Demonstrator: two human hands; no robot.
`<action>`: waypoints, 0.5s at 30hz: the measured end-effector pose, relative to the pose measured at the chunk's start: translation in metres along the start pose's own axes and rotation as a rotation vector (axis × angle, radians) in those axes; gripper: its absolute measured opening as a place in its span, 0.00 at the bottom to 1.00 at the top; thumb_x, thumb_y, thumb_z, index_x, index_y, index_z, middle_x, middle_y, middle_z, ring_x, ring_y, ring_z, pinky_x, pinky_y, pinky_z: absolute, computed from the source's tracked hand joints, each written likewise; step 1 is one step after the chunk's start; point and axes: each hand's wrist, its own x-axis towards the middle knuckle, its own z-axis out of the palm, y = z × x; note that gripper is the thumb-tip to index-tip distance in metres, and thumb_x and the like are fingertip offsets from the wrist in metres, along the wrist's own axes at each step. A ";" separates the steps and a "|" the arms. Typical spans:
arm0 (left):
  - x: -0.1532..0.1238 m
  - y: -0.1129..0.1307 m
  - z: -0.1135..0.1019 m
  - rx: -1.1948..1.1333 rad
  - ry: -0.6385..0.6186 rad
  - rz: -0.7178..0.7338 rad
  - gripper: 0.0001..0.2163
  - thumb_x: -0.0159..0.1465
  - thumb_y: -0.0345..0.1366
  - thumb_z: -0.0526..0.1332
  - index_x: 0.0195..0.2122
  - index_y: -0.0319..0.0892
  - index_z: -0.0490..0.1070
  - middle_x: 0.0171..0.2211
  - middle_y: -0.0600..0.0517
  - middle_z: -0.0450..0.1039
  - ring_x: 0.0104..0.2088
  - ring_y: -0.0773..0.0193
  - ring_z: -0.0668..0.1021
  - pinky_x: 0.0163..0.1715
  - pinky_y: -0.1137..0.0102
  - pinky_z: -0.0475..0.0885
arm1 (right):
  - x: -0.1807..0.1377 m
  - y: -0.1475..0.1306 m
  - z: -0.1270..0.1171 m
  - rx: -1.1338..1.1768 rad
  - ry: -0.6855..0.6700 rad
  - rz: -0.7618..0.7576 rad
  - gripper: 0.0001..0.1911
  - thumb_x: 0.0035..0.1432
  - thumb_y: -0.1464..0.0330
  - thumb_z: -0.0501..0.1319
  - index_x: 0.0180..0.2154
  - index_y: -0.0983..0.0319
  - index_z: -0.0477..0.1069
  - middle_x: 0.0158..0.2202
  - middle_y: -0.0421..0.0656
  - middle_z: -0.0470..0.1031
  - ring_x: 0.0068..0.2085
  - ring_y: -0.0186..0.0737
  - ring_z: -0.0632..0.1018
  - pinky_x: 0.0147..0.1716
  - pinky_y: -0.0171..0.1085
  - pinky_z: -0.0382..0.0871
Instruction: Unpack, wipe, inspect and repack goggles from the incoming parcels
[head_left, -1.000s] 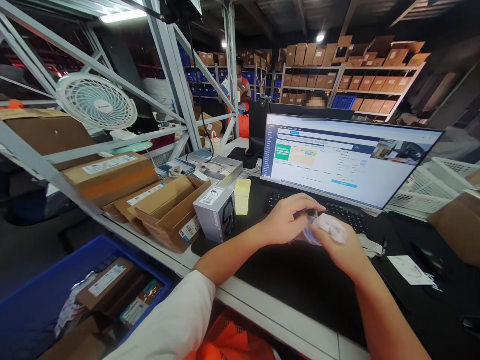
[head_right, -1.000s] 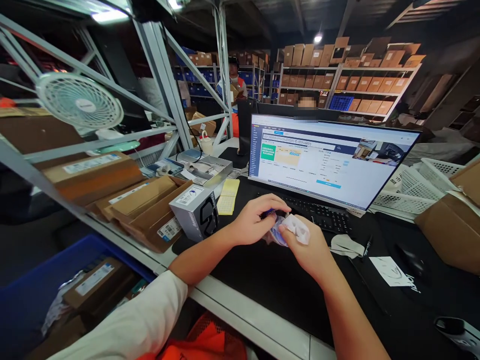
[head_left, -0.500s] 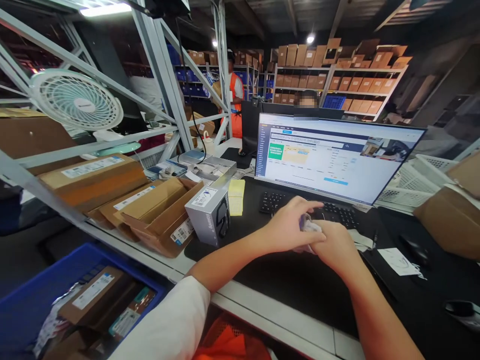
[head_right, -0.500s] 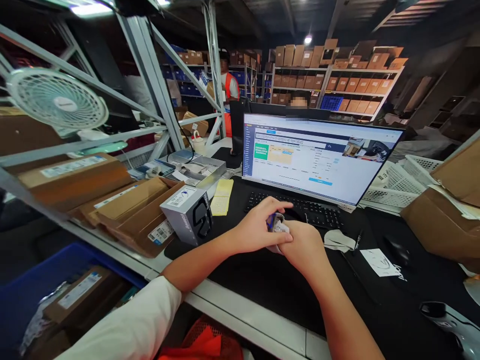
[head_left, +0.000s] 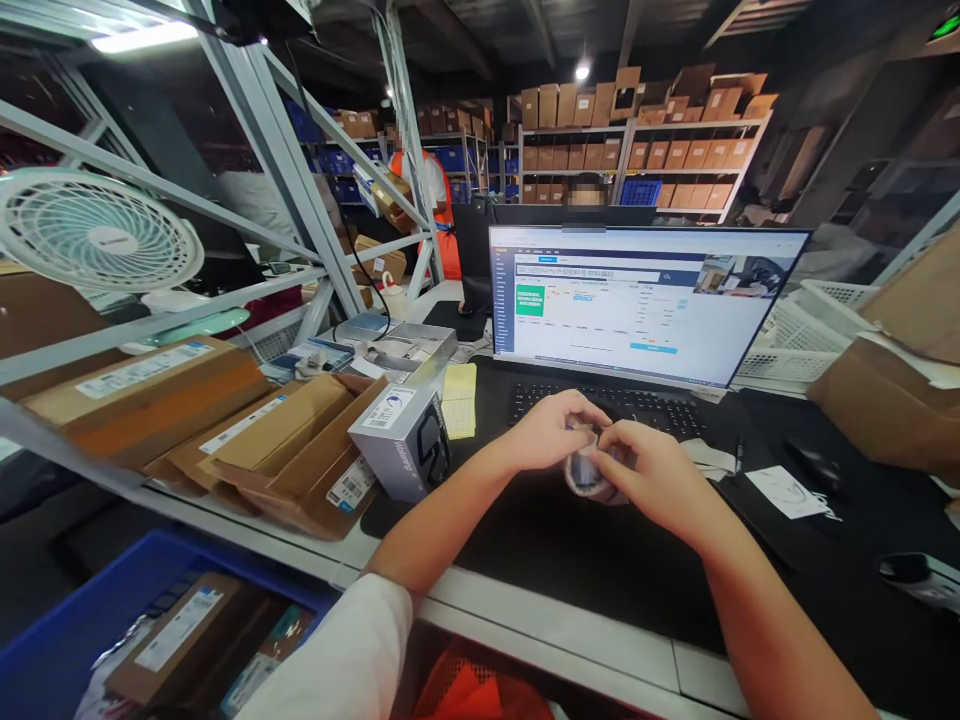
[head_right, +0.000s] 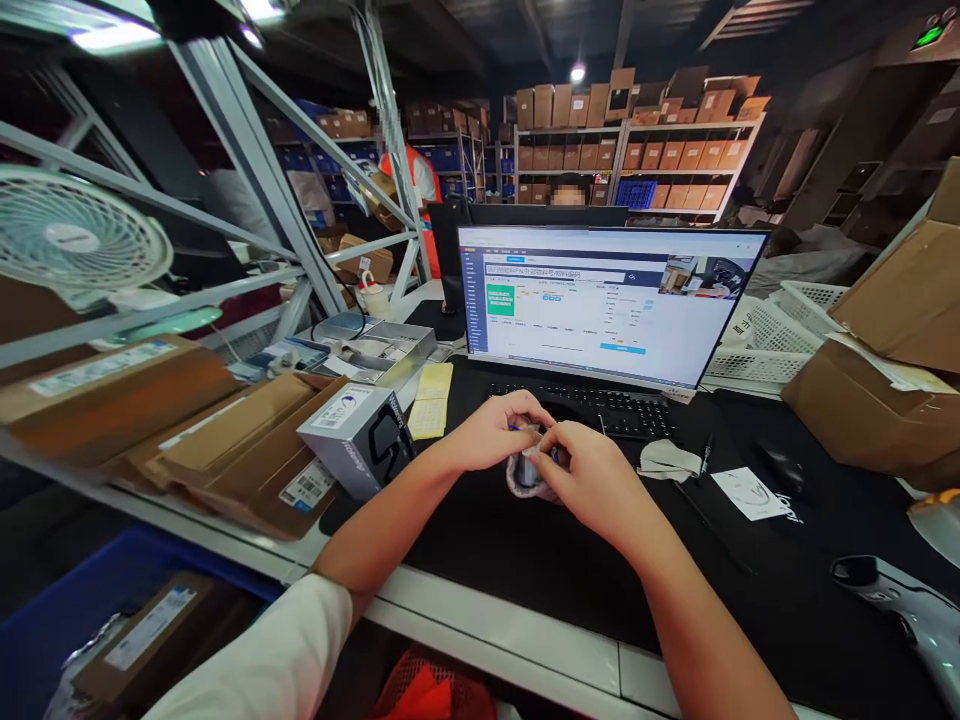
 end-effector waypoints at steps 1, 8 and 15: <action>0.001 -0.002 0.000 0.017 -0.004 0.015 0.18 0.55 0.23 0.60 0.46 0.37 0.79 0.45 0.48 0.74 0.36 0.68 0.75 0.38 0.73 0.70 | -0.001 -0.001 -0.001 0.019 -0.016 -0.010 0.09 0.63 0.63 0.59 0.33 0.58 0.74 0.32 0.40 0.77 0.31 0.39 0.75 0.32 0.37 0.64; 0.003 -0.014 0.003 0.308 -0.255 0.027 0.06 0.56 0.26 0.59 0.33 0.38 0.75 0.33 0.53 0.75 0.34 0.65 0.75 0.34 0.72 0.66 | -0.004 -0.003 -0.008 0.185 0.069 -0.069 0.08 0.63 0.66 0.58 0.35 0.58 0.76 0.36 0.41 0.80 0.35 0.39 0.78 0.35 0.37 0.69; 0.003 -0.004 0.007 0.331 -0.092 -0.057 0.14 0.68 0.36 0.50 0.31 0.40 0.72 0.29 0.55 0.74 0.31 0.66 0.73 0.32 0.72 0.63 | 0.002 0.008 -0.006 0.360 0.217 0.102 0.12 0.61 0.60 0.60 0.36 0.61 0.75 0.26 0.41 0.76 0.25 0.37 0.73 0.24 0.35 0.64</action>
